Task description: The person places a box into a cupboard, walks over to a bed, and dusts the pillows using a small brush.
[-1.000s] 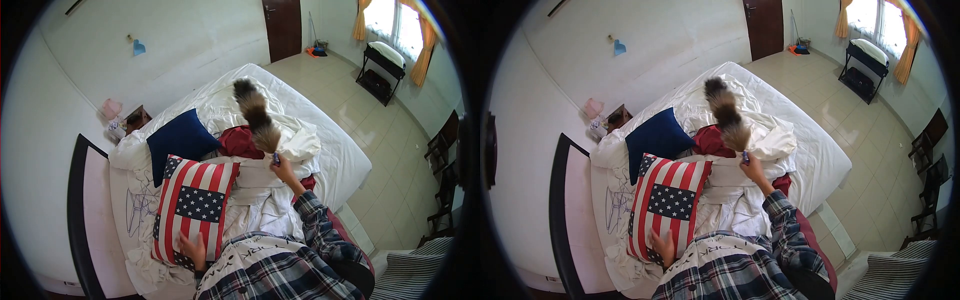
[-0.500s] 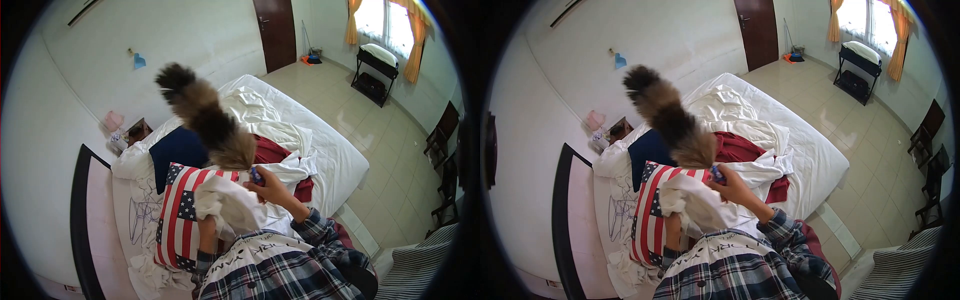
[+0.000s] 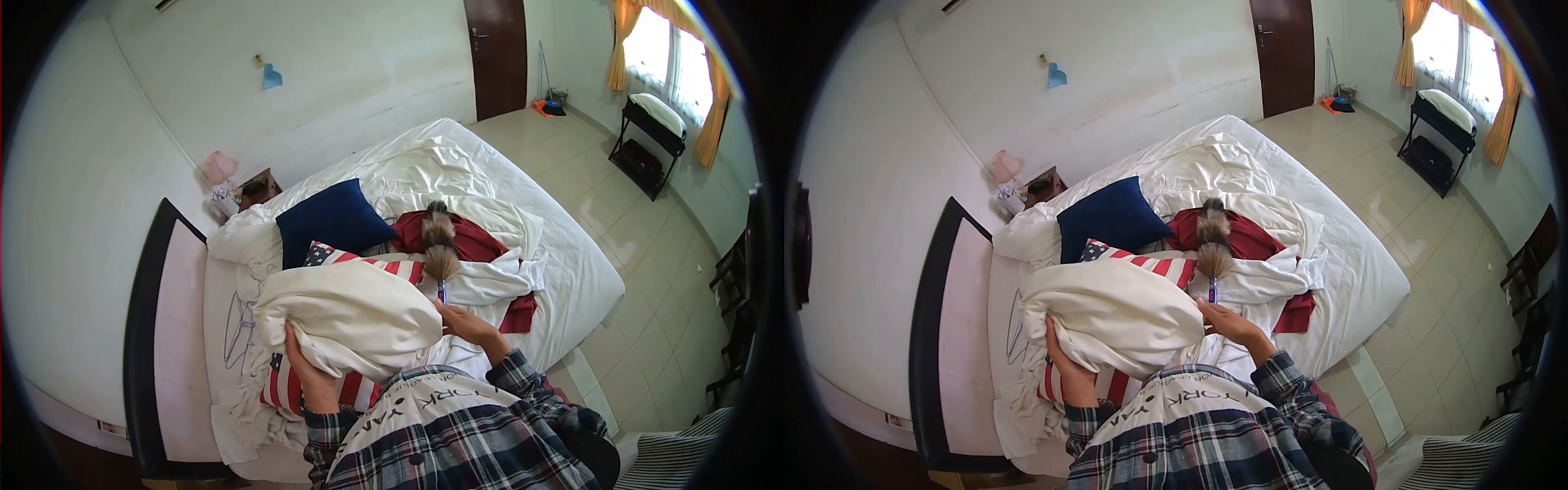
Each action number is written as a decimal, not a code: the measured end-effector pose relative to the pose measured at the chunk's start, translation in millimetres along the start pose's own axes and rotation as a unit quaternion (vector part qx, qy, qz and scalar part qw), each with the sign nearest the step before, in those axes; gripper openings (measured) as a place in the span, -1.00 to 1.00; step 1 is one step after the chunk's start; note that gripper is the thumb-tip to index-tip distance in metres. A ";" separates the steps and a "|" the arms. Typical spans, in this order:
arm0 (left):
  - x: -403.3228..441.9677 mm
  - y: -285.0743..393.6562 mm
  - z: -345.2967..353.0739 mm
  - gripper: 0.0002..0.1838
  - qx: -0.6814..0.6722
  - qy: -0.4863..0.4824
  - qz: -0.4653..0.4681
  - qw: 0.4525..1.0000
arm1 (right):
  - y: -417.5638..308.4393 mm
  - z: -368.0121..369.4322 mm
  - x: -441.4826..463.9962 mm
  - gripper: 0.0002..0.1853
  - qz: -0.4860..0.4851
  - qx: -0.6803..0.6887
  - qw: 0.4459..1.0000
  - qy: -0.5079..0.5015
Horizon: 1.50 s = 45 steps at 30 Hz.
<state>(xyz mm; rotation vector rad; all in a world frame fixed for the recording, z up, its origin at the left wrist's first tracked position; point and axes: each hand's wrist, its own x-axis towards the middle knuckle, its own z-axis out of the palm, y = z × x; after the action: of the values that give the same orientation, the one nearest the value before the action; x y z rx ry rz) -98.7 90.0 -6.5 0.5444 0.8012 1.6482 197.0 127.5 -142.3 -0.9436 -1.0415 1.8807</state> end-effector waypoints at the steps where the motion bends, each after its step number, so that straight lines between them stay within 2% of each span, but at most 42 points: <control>1: 1.0 6.3 -1.0 -0.30 -0.017 -0.012 -0.001 1.000 | -7.9 12.4 -8.9 -0.55 -0.016 0.078 0.997 0.012; 4: -3.1 20.8 7.2 -0.28 0.011 -0.032 0.002 0.999 | -24.7 9.8 -23.0 -0.62 -0.108 -0.082 0.990 -0.048; 5: -0.7 22.3 3.5 -0.28 0.030 -0.049 -0.007 0.998 | -18.6 -6.0 -21.9 -0.65 -0.147 -0.093 0.984 -0.032; 7: 4.0 16.7 -6.0 -0.28 0.072 -0.059 -0.033 0.995 | -34.9 -6.5 -43.8 -0.67 -0.182 0.037 0.981 0.054; 9: 5.4 11.1 -8.5 -0.28 0.190 -0.179 -0.066 0.963 | -70.7 8.1 -78.2 -0.66 -0.219 0.161 0.956 0.113; 10: 6.5 7.2 -6.5 -0.27 0.246 -0.241 -0.081 0.935 | -90.5 21.3 -99.2 -0.65 -0.243 0.201 0.939 0.137; 11: -2.6 10.4 17.5 -0.21 0.351 -0.276 -0.051 0.893 | -95.8 18.5 -116.9 -0.56 -0.289 0.214 0.926 0.114; 12: 0.0 -1.7 27.1 -0.18 0.459 -0.293 0.038 0.838 | -105.3 25.5 -134.4 -0.48 -0.338 0.209 0.913 0.094; 14: 3.5 -27.6 40.7 -0.13 0.632 -0.311 0.222 0.674 | -123.8 49.3 -170.8 -0.28 -0.433 0.192 0.879 0.057; 15: 0.2 -36.4 51.5 -0.11 0.608 -0.358 0.225 0.672 | -127.4 58.9 -185.3 0.00 -0.448 0.189 0.870 0.081; 17: -9.1 -48.8 73.2 -0.07 0.556 -0.447 0.231 0.661 | -129.9 91.3 -205.3 0.07 -0.500 0.147 0.842 0.137; 18: -21.0 -52.2 85.4 -0.07 0.510 -0.520 0.196 0.657 | -130.2 107.8 -213.6 0.11 -0.524 0.126 0.826 0.163; 19: -37.1 -53.2 98.6 -0.06 0.459 -0.589 0.158 0.646 | -128.7 122.0 -221.6 0.13 -0.515 0.123 0.833 0.161; 20: -52.5 -54.6 110.7 -0.06 0.405 -0.654 0.119 0.628 | -118.2 124.6 -227.7 0.10 -0.479 0.062 0.857 0.181; 22: -81.6 -59.8 128.2 -0.06 0.377 -0.697 0.104 0.600 | -88.2 126.9 -238.0 0.04 -0.396 -0.054 0.889 0.224; 23: -88.0 -74.9 125.2 -0.11 0.348 -0.703 0.117 0.609 | -78.4 138.8 -230.9 -0.04 -0.385 -0.099 0.876 0.272; 24: -90.9 -82.5 124.9 -0.27 0.327 -0.726 0.025 0.604 | -68.2 151.3 -222.7 -0.19 -0.385 -0.144 0.839 0.357; 25: -95.2 -95.3 122.8 -0.40 0.296 -0.706 0.035 0.642 | -68.2 155.8 -227.8 -0.33 -0.375 -0.314 0.748 0.449; 26: -99.1 -107.3 121.2 -0.52 0.264 -0.685 0.042 0.678 | -70.3 159.5 -234.9 -0.46 -0.340 -0.471 0.624 0.522; 29: -101.4 -128.3 131.3 -0.62 0.283 -0.631 0.056 0.720 | -74.4 164.6 -267.0 -0.74 -0.327 -0.420 0.485 0.694; 32: -105.9 -157.9 147.1 -0.82 0.247 -0.553 -0.028 0.796 | -62.9 141.6 -321.6 -0.80 -0.285 -0.394 0.385 0.785; 33: -111.6 -158.5 158.3 -0.86 0.240 -0.553 -0.042 0.797 | -62.4 133.4 -337.4 -0.81 -0.316 -0.358 0.410 0.777; 34: -110.6 -163.4 166.7 -0.90 0.234 -0.551 -0.053 0.799 | -57.3 121.8 -345.4 -0.81 -0.281 -0.359 0.397 0.796; 35: -109.9 -179.7 173.1 -0.79 0.205 -0.578 -0.089 0.785 | -56.4 112.9 -360.7 -0.82 -0.247 -0.360 0.384 0.813; 36: -121.4 -180.2 184.4 -0.74 0.256 -0.605 -0.010 0.754 | -54.8 102.0 -376.0 -0.83 -0.213 -0.360 0.372 0.828; 38: -147.6 -169.3 210.6 -0.65 0.352 -0.635 0.151 0.671 | -53.8 70.6 -407.4 -0.85 -0.198 -0.473 0.266 0.816; 39: -155.6 -170.0 220.0 -0.50 0.413 -0.640 0.203 0.615 | -56.8 54.7 -421.5 -0.85 -0.191 -0.525 0.209 0.803; 42: -168.4 -207.1 241.6 -0.56 0.486 -0.624 0.336 0.512 | -58.3 16.8 -453.9 -0.89 -0.231 -0.495 0.224 0.807; 43: -165.0 -229.0 242.6 -0.49 0.500 -0.606 0.362 0.501 | -58.6 8.9 -467.7 -0.89 -0.212 -0.465 0.237 0.826; 45: -161.1 -260.2 243.2 -0.57 0.542 -0.575 0.372 0.487 | -57.7 -4.3 -498.4 -0.89 -0.170 -0.401 0.259 0.862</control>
<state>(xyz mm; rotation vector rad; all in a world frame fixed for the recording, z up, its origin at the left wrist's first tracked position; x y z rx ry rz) 283.4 11.5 -31.1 2.8492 0.3876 0.7103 428.7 -285.8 22.8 -2.0426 -0.3284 -0.8941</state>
